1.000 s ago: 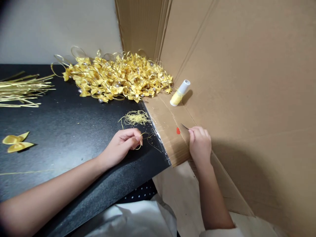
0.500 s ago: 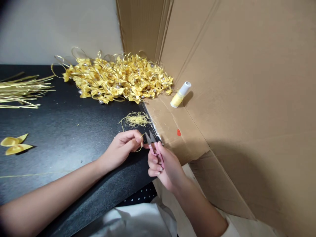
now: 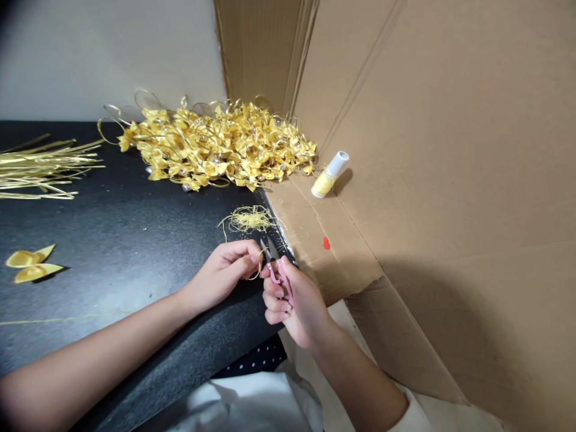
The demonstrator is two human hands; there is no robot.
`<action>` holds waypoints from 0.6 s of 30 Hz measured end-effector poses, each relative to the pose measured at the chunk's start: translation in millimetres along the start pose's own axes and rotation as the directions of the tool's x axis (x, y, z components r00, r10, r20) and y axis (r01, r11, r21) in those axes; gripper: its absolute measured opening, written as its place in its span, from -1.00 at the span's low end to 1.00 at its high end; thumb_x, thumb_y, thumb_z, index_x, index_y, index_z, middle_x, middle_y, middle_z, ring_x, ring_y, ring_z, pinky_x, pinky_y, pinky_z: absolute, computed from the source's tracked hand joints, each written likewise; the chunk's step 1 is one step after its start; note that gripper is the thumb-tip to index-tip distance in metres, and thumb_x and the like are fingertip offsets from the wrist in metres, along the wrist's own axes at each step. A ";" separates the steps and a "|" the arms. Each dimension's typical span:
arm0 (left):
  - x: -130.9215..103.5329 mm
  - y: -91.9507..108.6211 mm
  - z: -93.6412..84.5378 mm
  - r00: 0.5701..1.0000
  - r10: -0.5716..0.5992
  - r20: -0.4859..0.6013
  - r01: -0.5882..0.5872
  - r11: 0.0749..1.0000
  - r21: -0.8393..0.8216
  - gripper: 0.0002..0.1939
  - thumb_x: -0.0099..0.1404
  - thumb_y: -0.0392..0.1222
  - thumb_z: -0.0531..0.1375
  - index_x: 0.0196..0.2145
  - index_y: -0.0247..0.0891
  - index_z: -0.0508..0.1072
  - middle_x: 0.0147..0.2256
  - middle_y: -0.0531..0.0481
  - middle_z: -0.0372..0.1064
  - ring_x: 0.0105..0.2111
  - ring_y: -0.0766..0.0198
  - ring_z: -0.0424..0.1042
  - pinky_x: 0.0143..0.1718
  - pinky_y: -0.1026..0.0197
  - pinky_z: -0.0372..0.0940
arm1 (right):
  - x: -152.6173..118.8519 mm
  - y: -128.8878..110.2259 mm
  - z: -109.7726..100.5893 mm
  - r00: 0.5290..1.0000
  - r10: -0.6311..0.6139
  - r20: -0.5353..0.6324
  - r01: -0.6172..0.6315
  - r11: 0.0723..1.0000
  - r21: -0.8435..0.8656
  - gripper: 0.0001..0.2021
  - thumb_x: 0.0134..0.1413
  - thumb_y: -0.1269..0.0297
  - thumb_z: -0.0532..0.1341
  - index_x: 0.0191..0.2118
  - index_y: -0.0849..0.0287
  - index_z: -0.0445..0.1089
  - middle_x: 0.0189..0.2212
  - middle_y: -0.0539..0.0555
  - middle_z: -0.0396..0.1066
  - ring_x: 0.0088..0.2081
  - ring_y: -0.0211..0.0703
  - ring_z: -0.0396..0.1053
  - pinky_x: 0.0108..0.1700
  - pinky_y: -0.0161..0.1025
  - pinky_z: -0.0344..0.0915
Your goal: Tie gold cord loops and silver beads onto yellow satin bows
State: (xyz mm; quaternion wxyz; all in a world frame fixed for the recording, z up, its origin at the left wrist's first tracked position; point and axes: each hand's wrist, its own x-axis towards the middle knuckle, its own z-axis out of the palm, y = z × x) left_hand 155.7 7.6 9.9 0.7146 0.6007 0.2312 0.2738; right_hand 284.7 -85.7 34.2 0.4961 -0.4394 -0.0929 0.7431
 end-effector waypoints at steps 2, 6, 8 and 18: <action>0.2 -0.3 -0.5 1.000 0.006 0.004 -0.006 1.000 -0.003 -0.77 0.21 -0.19 0.08 -0.57 -0.30 0.29 -0.61 0.15 0.18 -0.59 0.48 0.05 -0.49 0.37 0.07 | 0.2 -1.0 1.4 1.000 -0.013 -0.003 0.013 1.000 -0.015 -0.63 0.08 -0.06 0.24 -0.35 0.19 0.25 -0.66 -0.21 -0.04 -0.69 -0.50 -0.26 -0.64 -0.46 -0.27; 0.5 -1.2 -1.2 1.000 0.023 0.007 -0.023 1.000 -0.006 -0.78 0.21 -0.21 0.08 -0.57 -0.31 0.31 -0.61 0.16 0.17 -0.59 0.48 0.06 -0.46 0.37 0.09 | -0.1 -0.9 1.4 0.999 -0.034 -0.017 0.033 0.999 -0.026 -0.63 0.09 -0.06 0.24 -0.34 0.19 0.25 -0.65 -0.20 -0.04 -0.68 -0.50 -0.25 -0.63 -0.45 -0.27; 0.7 -1.4 -1.2 1.000 0.022 0.010 -0.022 1.000 -0.001 -0.78 0.20 -0.22 0.08 -0.57 -0.31 0.31 -0.60 0.15 0.20 -0.59 0.48 0.06 -0.46 0.37 0.09 | 0.4 -0.6 0.6 0.999 -0.044 -0.026 0.043 0.999 -0.024 -0.63 0.08 -0.06 0.24 -0.34 0.19 0.26 -0.65 -0.20 -0.04 -0.68 -0.50 -0.25 -0.63 -0.45 -0.27; 1.1 -1.5 -0.8 1.000 0.021 0.020 -0.021 1.000 0.019 -0.79 0.19 -0.22 0.08 -0.56 -0.31 0.32 -0.59 0.14 0.22 -0.58 0.48 0.08 -0.48 0.37 0.07 | 0.5 -0.4 1.5 0.996 -0.071 -0.050 0.069 0.997 -0.040 -0.61 0.00 -0.06 0.30 -0.35 0.20 0.27 -0.65 -0.21 -0.03 -0.68 -0.51 -0.26 -0.63 -0.46 -0.27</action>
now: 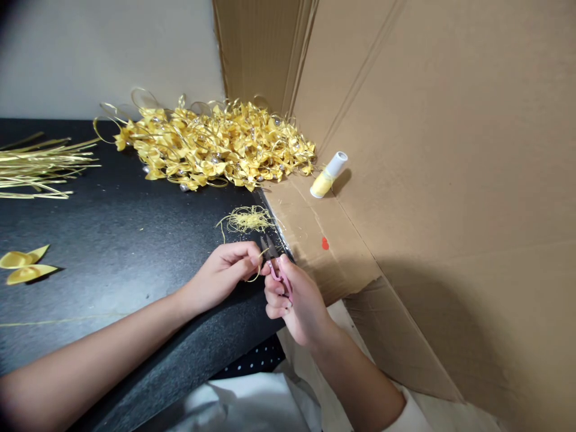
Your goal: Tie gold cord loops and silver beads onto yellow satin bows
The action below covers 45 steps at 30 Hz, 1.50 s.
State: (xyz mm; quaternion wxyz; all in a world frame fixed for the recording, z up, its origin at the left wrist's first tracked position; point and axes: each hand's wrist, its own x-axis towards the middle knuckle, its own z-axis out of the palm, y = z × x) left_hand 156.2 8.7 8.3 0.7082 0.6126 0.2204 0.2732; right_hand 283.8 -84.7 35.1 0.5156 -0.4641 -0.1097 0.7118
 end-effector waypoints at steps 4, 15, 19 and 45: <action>0.1 -0.9 0.2 1.000 0.003 0.002 -0.003 1.000 -0.001 -0.79 0.19 -0.21 0.08 -0.56 -0.32 0.33 -0.60 0.15 0.21 -0.57 0.48 0.08 -0.48 0.38 0.07 | 0.2 -0.6 0.5 1.000 -0.003 -0.022 0.003 1.000 0.003 -0.59 -0.03 -0.07 0.32 -0.36 0.20 0.28 -0.66 -0.21 -0.02 -0.68 -0.52 -0.25 -0.63 -0.47 -0.26; -0.7 -0.7 0.8 1.000 -0.002 -0.002 0.002 1.000 -0.004 -0.82 0.16 -0.23 0.06 -0.57 -0.29 0.29 -0.62 0.17 0.14 -0.59 0.48 0.08 -0.49 0.38 0.06 | -2.4 0.5 -11.9 0.926 -0.328 -0.189 0.260 0.914 -0.313 -0.58 0.02 -0.12 0.23 -0.26 0.19 0.35 -0.61 -0.16 0.03 -0.65 -0.46 -0.15 -0.61 -0.44 -0.15; 0.3 -1.9 -0.2 1.000 0.017 0.018 -0.017 1.000 0.004 -0.82 0.18 -0.24 0.04 -0.56 -0.29 0.26 -0.61 0.17 0.14 -0.58 0.47 0.07 -0.45 0.37 0.08 | -5.9 -17.4 -52.5 0.493 -0.851 -0.178 0.243 0.331 -0.912 -0.62 0.16 -0.02 0.14 -0.09 0.17 0.40 -0.47 0.00 0.32 -0.47 -0.26 0.22 -0.40 -0.29 0.20; -237.5 58.6 -189.3 0.916 0.304 -0.261 0.281 -0.023 0.959 -0.74 0.30 -0.02 0.16 -0.18 -0.24 0.47 -0.18 -0.10 0.41 -0.17 0.13 0.34 -0.10 0.10 0.21 | 13.9 -51.1 -71.2 0.076 -0.798 0.598 0.099 -0.591 -0.801 -0.60 0.07 -0.17 0.13 -0.24 0.00 0.51 -0.39 0.21 0.40 -0.27 0.23 0.41 -0.23 0.12 0.28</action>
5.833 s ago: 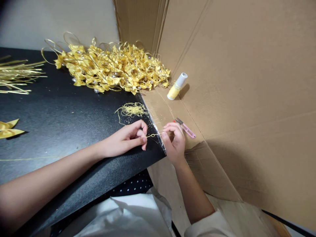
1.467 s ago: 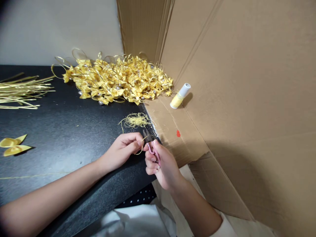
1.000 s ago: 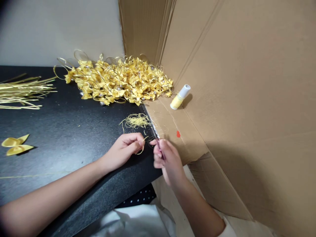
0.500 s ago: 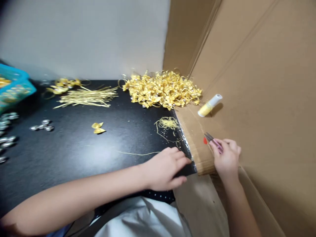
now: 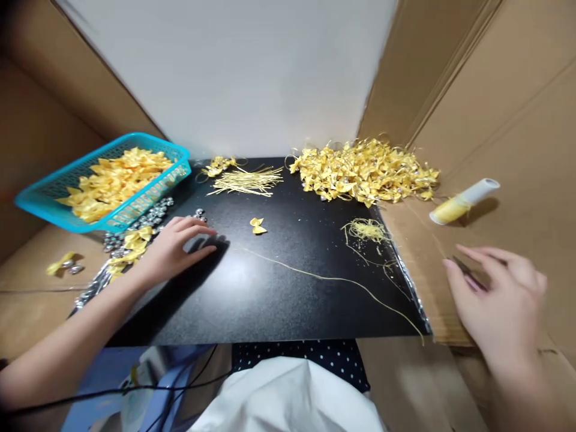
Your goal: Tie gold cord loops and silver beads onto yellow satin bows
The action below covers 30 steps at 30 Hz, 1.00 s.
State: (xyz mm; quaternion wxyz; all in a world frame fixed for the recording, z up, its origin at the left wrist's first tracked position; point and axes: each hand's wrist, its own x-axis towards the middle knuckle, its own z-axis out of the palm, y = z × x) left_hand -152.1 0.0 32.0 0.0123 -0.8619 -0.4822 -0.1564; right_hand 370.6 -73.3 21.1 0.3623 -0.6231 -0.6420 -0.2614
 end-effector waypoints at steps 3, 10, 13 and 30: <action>2.5 -24.8 0.6 0.995 0.051 0.082 -0.044 0.996 -0.078 -0.71 0.29 0.04 0.17 -0.18 -0.19 0.49 -0.19 -0.07 0.40 -0.16 0.16 0.32 -0.09 0.12 0.19 | 26.1 -62.6 11.7 0.975 -0.041 0.220 -0.004 0.979 0.202 -0.76 0.16 0.10 0.16 -0.15 0.06 0.49 -0.16 0.22 0.39 -0.04 0.18 0.35 0.02 0.08 0.25; 35.9 -23.4 4.9 0.945 0.205 0.254 -0.188 0.978 -0.088 -0.82 0.30 -0.03 0.20 -0.33 -0.13 0.56 -0.27 0.00 0.45 -0.21 0.22 0.28 -0.14 0.16 0.08 | 48.5 -176.1 45.1 0.861 -0.327 0.391 0.025 0.793 0.609 -0.84 0.13 0.24 0.19 -0.21 0.11 0.48 -0.13 0.14 0.38 -0.07 0.00 0.32 0.01 0.02 0.25; 38.5 -19.4 3.3 0.915 0.286 0.283 -0.298 0.955 -0.001 -0.78 0.35 -0.07 0.14 -0.34 -0.17 0.54 -0.30 -0.01 0.45 -0.25 0.24 0.28 -0.21 0.17 0.06 | 47.7 -196.8 56.5 0.794 -0.382 0.473 -0.030 0.753 0.658 -0.85 0.14 0.26 0.19 -0.20 0.11 0.48 -0.10 0.14 0.37 -0.05 -0.01 0.30 0.02 0.00 0.22; 38.5 -17.0 -2.3 0.912 0.315 0.262 -0.368 0.910 0.189 -0.76 0.40 -0.14 0.06 -0.31 -0.28 0.46 -0.32 -0.08 0.37 -0.28 0.18 0.25 -0.25 0.17 0.08 | 51.3 -314.3 119.4 0.539 -0.559 0.631 0.082 0.780 0.621 -0.75 0.08 0.17 0.33 -0.17 0.21 0.49 -0.08 0.15 0.37 -0.02 0.03 0.19 -0.08 -0.07 0.09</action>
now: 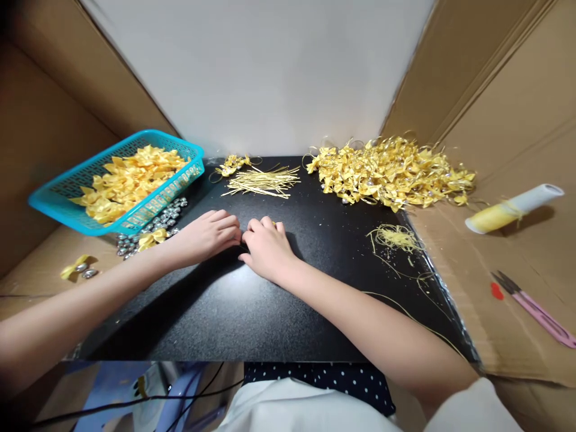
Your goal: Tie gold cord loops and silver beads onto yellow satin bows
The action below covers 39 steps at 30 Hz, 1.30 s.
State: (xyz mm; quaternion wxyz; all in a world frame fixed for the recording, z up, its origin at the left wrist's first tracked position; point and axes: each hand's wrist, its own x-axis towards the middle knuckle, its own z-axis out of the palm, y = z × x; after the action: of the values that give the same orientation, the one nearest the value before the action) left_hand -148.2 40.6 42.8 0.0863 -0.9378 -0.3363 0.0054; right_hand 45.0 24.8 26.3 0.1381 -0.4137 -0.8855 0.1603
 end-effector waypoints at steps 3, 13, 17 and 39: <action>-1.4 -3.8 -5.5 1.000 -0.016 0.014 0.017 0.999 -0.035 -0.78 0.38 -0.13 0.09 -0.33 -0.27 0.46 -0.31 -0.06 0.38 -0.28 0.19 0.26 -0.24 0.18 0.09 | 3.8 -2.4 -0.7 0.999 0.027 0.025 -0.025 0.998 -0.059 -0.79 0.08 0.19 0.34 -0.23 0.22 0.50 -0.12 0.17 0.38 -0.03 0.05 0.19 -0.11 -0.07 0.07; -25.7 0.1 1.2 0.956 -0.276 -0.103 0.246 0.940 -0.235 -0.75 0.35 -0.07 0.10 -0.33 -0.26 0.49 -0.31 -0.08 0.40 -0.28 0.19 0.29 -0.21 0.15 0.17 | 0.1 -2.0 10.3 1.000 0.003 0.023 -0.001 0.993 -0.118 -0.80 0.29 0.35 0.11 -0.23 0.28 0.47 -0.15 0.22 0.39 -0.06 0.05 0.20 -0.09 -0.02 0.03; -34.7 13.8 3.8 0.875 -0.467 -0.127 0.336 0.776 -0.534 -0.75 0.26 -0.06 0.21 -0.20 -0.27 0.52 -0.26 -0.07 0.38 -0.20 0.20 0.33 -0.14 0.15 0.22 | -8.1 0.3 1.2 0.993 0.119 0.003 -0.118 0.983 0.138 -0.83 0.30 0.29 0.13 -0.26 0.21 0.43 -0.15 0.12 0.40 -0.05 -0.03 0.21 -0.06 -0.08 0.04; 47.5 36.2 -61.7 0.472 -0.815 0.335 -0.386 -0.533 -0.753 -0.77 0.39 -0.05 0.12 -0.39 -0.16 0.42 -0.66 0.29 0.30 -0.61 0.57 0.26 -0.52 0.50 0.24 | -195.9 26.7 -38.5 0.704 0.042 0.709 -0.708 0.111 0.697 -0.46 0.00 -0.29 0.15 -0.44 0.19 0.20 -0.64 -0.16 -0.01 -0.58 -0.41 -0.08 -0.51 -0.40 -0.08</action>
State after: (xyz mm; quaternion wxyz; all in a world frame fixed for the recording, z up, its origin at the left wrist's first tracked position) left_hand -84.4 33.3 99.9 -0.5979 -0.2394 -0.4044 -0.6494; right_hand 199.2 -104.7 28.8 0.0624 -0.3984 -0.4420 0.8013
